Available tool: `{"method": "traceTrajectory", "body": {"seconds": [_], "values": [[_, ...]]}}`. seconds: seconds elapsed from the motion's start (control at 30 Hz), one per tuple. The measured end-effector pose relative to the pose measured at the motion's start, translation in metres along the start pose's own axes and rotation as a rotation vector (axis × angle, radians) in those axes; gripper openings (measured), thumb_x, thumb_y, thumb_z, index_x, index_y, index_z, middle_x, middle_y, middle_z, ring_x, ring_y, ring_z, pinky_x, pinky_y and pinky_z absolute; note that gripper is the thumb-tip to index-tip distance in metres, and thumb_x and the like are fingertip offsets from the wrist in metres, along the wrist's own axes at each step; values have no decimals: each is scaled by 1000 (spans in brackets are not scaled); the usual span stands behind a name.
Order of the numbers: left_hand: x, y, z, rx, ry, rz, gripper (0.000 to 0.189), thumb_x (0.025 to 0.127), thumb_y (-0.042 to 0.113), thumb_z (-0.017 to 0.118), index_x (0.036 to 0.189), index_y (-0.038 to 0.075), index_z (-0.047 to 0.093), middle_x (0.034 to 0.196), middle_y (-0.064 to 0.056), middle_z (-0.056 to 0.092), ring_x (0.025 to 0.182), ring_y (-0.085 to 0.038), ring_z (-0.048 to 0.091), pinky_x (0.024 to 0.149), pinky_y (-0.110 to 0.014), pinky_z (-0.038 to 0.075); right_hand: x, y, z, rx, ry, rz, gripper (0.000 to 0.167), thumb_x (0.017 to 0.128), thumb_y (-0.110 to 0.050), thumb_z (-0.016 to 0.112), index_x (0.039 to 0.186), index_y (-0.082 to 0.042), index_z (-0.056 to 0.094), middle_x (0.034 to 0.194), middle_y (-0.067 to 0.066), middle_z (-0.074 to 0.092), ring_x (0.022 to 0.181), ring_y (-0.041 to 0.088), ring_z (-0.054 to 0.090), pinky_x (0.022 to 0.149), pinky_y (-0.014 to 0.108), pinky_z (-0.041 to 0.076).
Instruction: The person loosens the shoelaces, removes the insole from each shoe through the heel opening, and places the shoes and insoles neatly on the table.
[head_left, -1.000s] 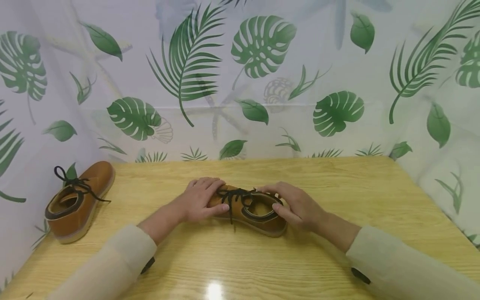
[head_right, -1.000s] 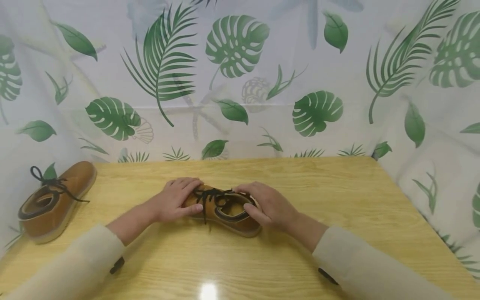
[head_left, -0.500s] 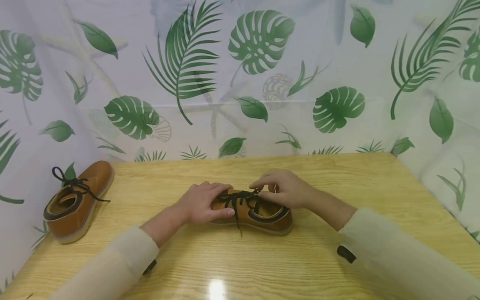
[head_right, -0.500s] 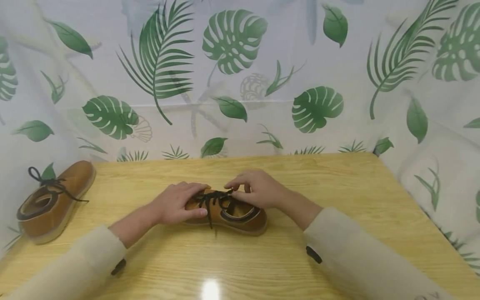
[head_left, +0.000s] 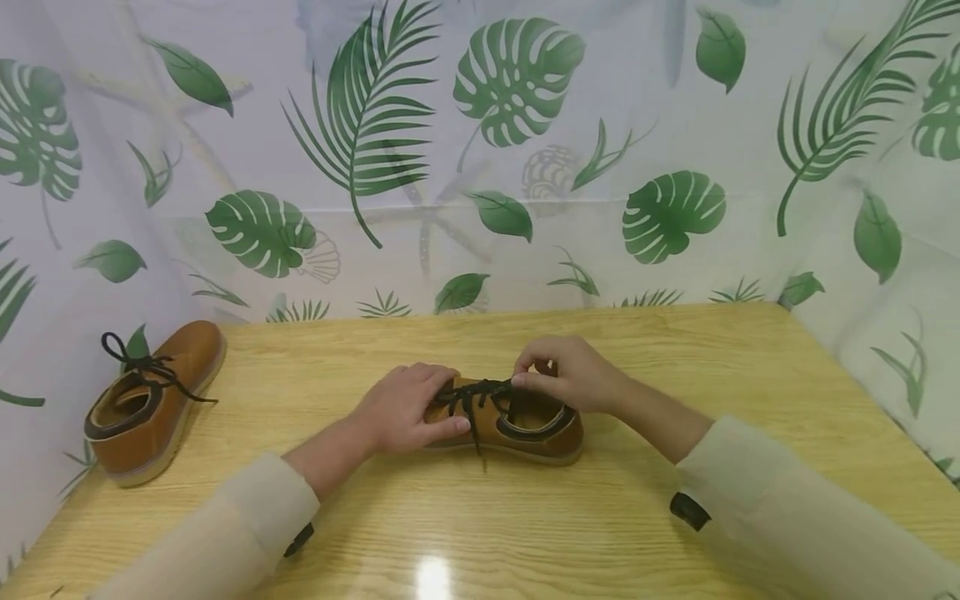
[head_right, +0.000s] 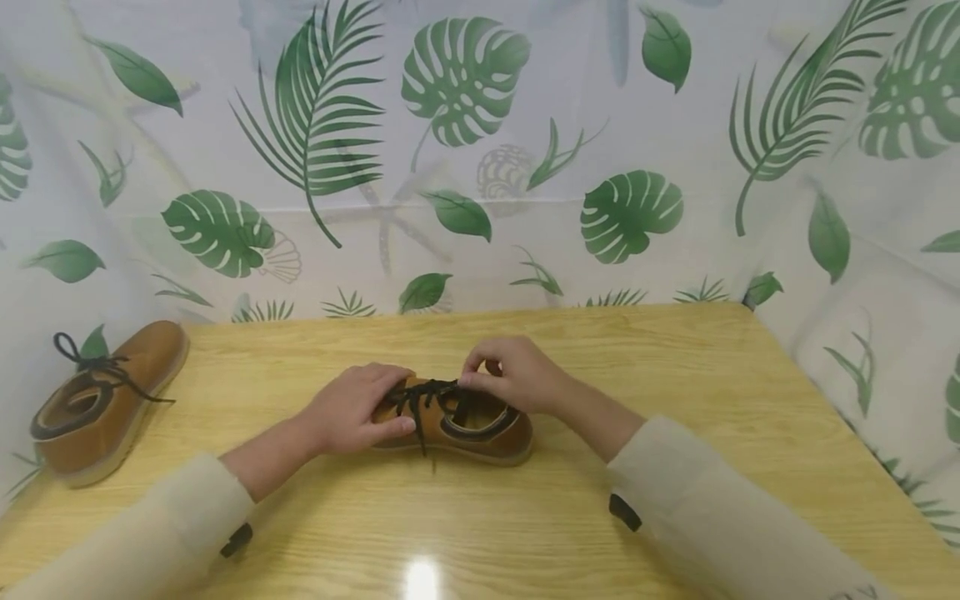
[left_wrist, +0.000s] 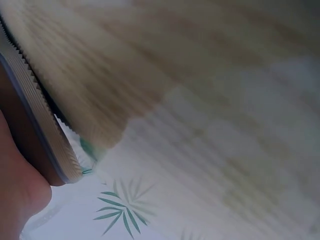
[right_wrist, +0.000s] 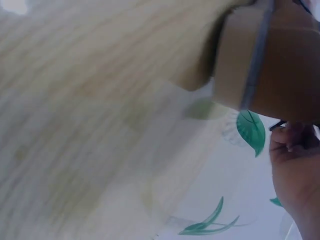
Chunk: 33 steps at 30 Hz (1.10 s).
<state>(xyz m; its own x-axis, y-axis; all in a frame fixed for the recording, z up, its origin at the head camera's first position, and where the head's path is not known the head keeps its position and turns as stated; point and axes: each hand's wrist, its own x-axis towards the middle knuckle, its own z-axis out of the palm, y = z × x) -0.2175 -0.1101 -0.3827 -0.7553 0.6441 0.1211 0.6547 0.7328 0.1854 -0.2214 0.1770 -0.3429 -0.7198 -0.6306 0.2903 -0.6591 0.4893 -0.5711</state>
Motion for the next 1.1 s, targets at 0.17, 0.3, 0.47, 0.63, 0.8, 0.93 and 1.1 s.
{"method": "traceTrajectory", "body": {"seconds": [0.17, 0.3, 0.47, 0.63, 0.8, 0.93, 1.1], "values": [[0, -1, 3, 0, 19, 21, 81, 92, 74, 43, 146, 14, 49, 144, -6, 56, 132, -27, 52, 105, -50, 42, 4, 0, -6, -51, -57, 88, 7, 94, -20, 70, 90, -15, 71, 83, -6, 67, 65, 10, 46, 62, 27, 41], [1, -1, 5, 2, 29, 33, 79, 92, 73, 44, 145, 15, 50, 144, -6, 56, 130, -26, 53, 103, -49, 43, 7, 1, -7, -98, -88, 77, 9, 94, -22, 70, 88, -16, 72, 86, -7, 69, 75, 11, 52, 70, 32, 45], [2, -1, 5, 10, 29, 21, 76, 91, 70, 49, 145, 16, 51, 142, -4, 58, 127, -25, 54, 100, -47, 44, 7, 6, -6, -141, -55, 14, 7, 93, -21, 70, 88, -17, 73, 87, -7, 69, 82, 12, 56, 74, 38, 49], [4, -2, 5, 13, 30, 16, 77, 91, 71, 48, 145, 16, 51, 141, -4, 58, 125, -24, 55, 98, -45, 45, 6, 14, 0, -166, 40, -62, 7, 92, -19, 71, 90, -13, 75, 89, -3, 73, 84, 15, 64, 75, 41, 53], [7, 0, 5, 3, 40, 28, 77, 91, 71, 48, 144, 15, 52, 140, -5, 59, 124, -24, 55, 98, -45, 46, 1, 23, 5, -236, 178, -178, 5, 87, -13, 75, 89, -8, 76, 85, 0, 74, 76, 13, 66, 68, 32, 53], [7, 1, 3, -5, 37, 32, 77, 90, 71, 48, 144, 16, 52, 140, -6, 59, 124, -26, 54, 99, -46, 45, -2, 26, 7, -299, 248, -264, 6, 83, -10, 78, 88, -8, 76, 82, 0, 72, 72, 12, 64, 65, 29, 52], [6, 1, 2, -2, 31, 27, 76, 90, 70, 50, 144, 16, 52, 139, -5, 60, 123, -25, 55, 100, -46, 45, -3, 26, 7, -340, 256, -327, 7, 86, -12, 76, 90, -8, 73, 84, 0, 71, 77, 13, 64, 70, 31, 54]]}}
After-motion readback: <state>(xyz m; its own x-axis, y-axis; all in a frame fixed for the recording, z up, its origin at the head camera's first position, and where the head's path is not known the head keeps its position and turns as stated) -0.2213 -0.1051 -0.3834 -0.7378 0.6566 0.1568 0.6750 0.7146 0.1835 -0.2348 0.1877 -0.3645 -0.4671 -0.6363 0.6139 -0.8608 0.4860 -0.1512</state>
